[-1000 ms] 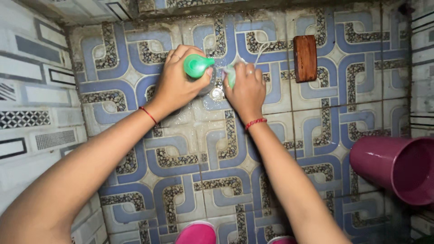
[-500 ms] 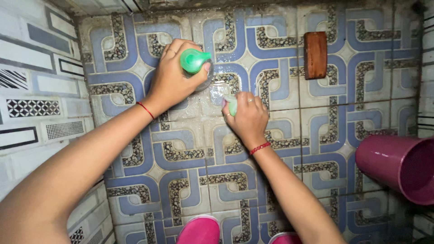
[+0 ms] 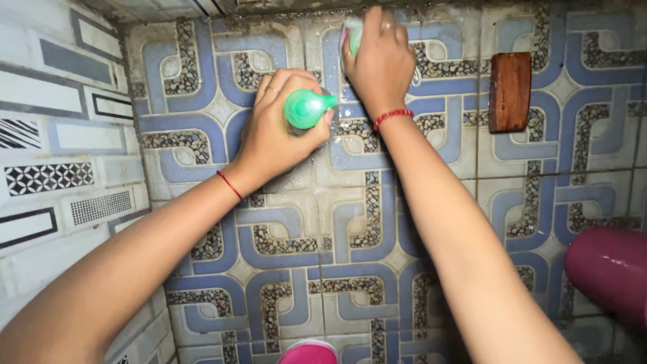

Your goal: The person scrubs the floor using a scouring pad and a brush after applying liquid from a bottle, then rinses the area using water from a bucket with a pink scoop.

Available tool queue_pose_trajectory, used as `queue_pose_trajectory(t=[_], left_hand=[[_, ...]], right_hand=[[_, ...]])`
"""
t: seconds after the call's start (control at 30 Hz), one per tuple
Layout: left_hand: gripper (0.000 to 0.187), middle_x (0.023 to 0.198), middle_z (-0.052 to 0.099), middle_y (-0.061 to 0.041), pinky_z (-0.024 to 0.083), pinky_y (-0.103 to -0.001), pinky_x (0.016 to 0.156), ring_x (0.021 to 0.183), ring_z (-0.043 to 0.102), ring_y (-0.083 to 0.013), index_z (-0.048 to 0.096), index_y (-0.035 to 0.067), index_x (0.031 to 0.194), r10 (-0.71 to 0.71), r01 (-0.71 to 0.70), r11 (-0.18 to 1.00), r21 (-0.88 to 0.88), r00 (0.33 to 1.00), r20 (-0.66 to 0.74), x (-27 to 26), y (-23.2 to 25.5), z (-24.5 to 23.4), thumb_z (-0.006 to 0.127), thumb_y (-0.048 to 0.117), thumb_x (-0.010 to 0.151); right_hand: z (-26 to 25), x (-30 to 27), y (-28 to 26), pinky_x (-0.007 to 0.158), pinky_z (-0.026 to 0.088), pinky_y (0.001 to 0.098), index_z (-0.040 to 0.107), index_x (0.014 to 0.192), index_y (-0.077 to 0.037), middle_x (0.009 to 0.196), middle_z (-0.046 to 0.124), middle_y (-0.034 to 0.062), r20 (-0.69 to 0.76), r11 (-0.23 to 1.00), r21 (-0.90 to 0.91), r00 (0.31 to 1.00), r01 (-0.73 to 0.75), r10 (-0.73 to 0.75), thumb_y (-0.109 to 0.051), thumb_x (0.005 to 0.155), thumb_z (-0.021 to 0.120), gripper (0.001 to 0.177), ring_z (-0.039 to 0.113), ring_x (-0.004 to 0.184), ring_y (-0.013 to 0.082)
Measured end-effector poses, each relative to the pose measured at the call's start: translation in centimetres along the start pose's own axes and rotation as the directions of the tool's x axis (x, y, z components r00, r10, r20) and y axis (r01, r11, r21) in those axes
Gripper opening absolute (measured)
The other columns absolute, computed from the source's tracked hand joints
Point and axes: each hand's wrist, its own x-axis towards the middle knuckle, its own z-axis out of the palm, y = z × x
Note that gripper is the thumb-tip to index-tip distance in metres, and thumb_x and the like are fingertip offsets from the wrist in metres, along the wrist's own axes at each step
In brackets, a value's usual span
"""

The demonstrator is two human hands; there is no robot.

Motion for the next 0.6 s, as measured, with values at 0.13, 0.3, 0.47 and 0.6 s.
queue_pose_trajectory(t=[0.13, 0.3, 0.47, 0.6], left_hand=[[0.028, 0.118, 0.063, -0.013, 0.046, -0.041, 0.102, 0.112, 0.058, -0.0327, 0.061, 0.005, 0.108, -0.006, 0.006, 1.0, -0.005, 1.0, 0.005, -0.1, -0.1, 0.1, 0.078, 0.015, 0.088], [0.023, 0.112, 0.064, -0.013, 0.048, -0.04, 0.1, 0.107, 0.06, -0.0325, 0.061, 0.004, 0.101, 0.012, -0.014, 1.0, -0.014, 0.993, -0.115, 0.1, -0.3, 1.2, 0.077, 0.012, 0.086], [0.021, 0.105, 0.064, -0.014, 0.048, -0.04, 0.096, 0.103, 0.061, -0.0332, 0.061, 0.003, 0.098, 0.001, -0.005, 1.0, -0.016, 0.972, -0.235, -0.1, 0.0, 2.5, 0.074, 0.011, 0.083], [0.02, 0.1, 0.063, -0.015, 0.048, -0.042, 0.092, 0.097, 0.061, -0.0345, 0.06, 0.002, 0.097, -0.007, 0.005, 1.0, -0.007, 0.964, -0.267, -0.3, -0.3, 2.8, 0.073, 0.011, 0.084]], right_hand=[[1.8, 1.8, -0.3, 0.072, 0.056, 0.047, 0.056, 0.111, -0.007, 0.104, 0.065, 0.0153, 0.002, 0.996, -0.061, 0.998, -0.059, 0.059, -0.038, 0.09, 0.075, 0.042, 0.065, 0.096, 0.0351], [0.7, 0.8, -0.2, 0.07, 0.057, 0.0451, 0.055, 0.114, -0.007, 0.106, 0.064, 0.0173, -0.078, 1.0, -0.021, 0.997, -0.007, 0.005, -0.038, 0.089, 0.076, 0.044, 0.065, 0.094, 0.0363], [-2.5, -2.9, -0.8, 0.068, 0.057, 0.0451, 0.056, 0.109, -0.009, 0.1, 0.065, 0.0145, 0.064, 0.996, 0.066, 0.997, -0.057, 0.053, -0.034, 0.092, 0.076, 0.036, 0.067, 0.09, 0.0362], [-5.6, -6.8, -1.4, 0.067, 0.057, 0.0441, 0.057, 0.107, -0.009, 0.099, 0.066, 0.0129, 0.11, 0.99, 0.115, 0.992, -0.076, 0.064, -0.032, 0.087, 0.076, 0.036, 0.068, 0.088, 0.0338]])
